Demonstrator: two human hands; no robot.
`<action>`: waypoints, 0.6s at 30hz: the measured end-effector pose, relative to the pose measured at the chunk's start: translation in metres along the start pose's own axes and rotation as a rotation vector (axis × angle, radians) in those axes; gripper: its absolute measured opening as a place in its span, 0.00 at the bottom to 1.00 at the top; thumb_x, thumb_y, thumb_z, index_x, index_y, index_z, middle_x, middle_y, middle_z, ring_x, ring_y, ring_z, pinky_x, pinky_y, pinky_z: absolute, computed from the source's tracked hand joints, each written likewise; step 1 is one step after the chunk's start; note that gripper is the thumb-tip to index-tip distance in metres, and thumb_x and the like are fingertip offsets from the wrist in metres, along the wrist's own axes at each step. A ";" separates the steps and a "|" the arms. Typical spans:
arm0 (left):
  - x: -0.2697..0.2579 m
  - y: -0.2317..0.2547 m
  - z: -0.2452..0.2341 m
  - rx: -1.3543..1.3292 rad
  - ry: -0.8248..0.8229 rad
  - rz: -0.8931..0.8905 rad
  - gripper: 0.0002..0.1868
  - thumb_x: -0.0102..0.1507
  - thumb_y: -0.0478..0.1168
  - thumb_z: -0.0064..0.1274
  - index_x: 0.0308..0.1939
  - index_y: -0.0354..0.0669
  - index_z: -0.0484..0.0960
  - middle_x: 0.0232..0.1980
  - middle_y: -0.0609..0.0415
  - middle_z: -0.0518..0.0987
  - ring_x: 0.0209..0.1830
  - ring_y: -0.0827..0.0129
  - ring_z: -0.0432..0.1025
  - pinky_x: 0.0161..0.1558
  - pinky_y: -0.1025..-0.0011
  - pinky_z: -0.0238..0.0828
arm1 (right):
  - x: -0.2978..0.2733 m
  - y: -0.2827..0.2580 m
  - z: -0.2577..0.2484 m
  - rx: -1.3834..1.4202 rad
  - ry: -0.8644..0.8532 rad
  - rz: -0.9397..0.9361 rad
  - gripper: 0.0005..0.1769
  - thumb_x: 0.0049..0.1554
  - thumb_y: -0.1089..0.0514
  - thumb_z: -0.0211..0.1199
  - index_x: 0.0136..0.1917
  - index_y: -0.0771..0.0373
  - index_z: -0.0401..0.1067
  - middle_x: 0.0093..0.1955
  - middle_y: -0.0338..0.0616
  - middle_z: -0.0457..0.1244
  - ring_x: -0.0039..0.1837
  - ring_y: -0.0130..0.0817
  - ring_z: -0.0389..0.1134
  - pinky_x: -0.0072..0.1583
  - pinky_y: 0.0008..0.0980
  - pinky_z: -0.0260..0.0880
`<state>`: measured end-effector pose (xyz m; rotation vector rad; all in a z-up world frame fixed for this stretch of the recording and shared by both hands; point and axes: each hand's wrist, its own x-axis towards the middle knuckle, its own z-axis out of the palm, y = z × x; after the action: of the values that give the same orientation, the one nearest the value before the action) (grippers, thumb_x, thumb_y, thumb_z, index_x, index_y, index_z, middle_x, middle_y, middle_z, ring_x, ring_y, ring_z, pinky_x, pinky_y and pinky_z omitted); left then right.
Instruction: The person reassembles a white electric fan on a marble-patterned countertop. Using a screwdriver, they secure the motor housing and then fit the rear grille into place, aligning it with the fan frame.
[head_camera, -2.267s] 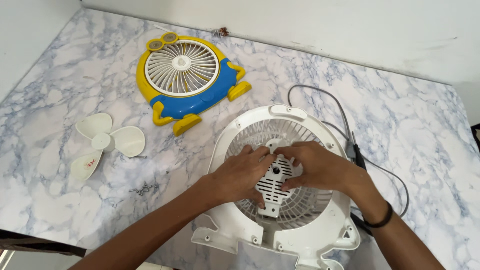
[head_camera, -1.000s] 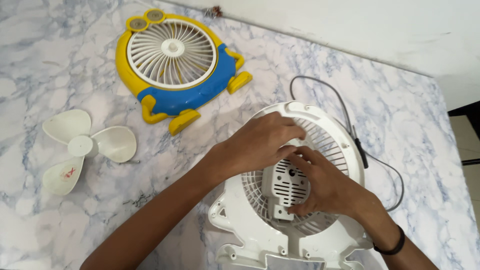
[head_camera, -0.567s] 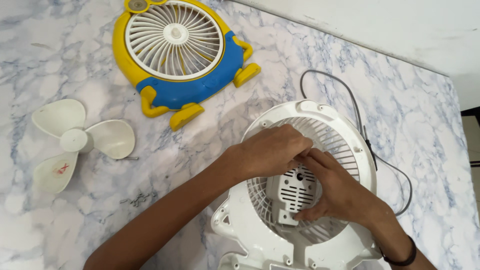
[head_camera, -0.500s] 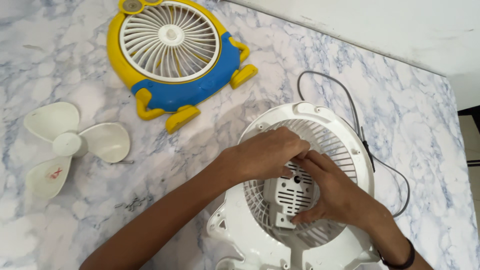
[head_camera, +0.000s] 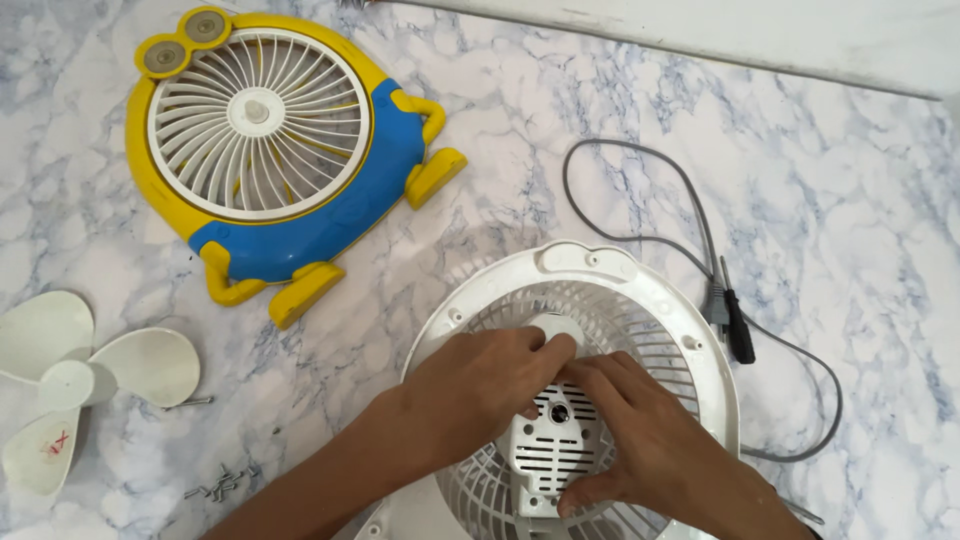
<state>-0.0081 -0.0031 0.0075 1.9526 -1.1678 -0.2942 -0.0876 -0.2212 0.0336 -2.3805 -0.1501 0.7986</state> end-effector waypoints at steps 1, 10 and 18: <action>0.000 0.001 0.000 -0.004 -0.006 -0.004 0.20 0.56 0.30 0.61 0.49 0.36 0.72 0.38 0.47 0.77 0.37 0.52 0.77 0.34 0.61 0.75 | 0.001 0.000 -0.001 0.005 0.024 -0.067 0.57 0.26 0.44 0.87 0.66 0.58 0.67 0.67 0.46 0.61 0.67 0.45 0.62 0.65 0.42 0.65; 0.003 0.004 -0.001 -0.011 -0.042 -0.023 0.21 0.53 0.28 0.61 0.48 0.36 0.72 0.38 0.46 0.77 0.37 0.53 0.77 0.34 0.61 0.75 | 0.000 0.011 0.002 0.016 0.094 -0.250 0.42 0.29 0.43 0.87 0.54 0.54 0.73 0.68 0.46 0.61 0.66 0.47 0.62 0.61 0.42 0.67; 0.009 0.007 -0.008 -0.034 -0.155 -0.091 0.18 0.54 0.27 0.60 0.46 0.37 0.73 0.38 0.46 0.78 0.37 0.53 0.79 0.35 0.62 0.77 | 0.001 0.018 0.005 0.055 0.050 -0.168 0.46 0.28 0.44 0.87 0.58 0.53 0.70 0.67 0.46 0.60 0.67 0.47 0.61 0.61 0.44 0.67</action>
<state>-0.0034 -0.0082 0.0196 1.9843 -1.1656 -0.5181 -0.0911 -0.2328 0.0193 -2.2989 -0.3001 0.6548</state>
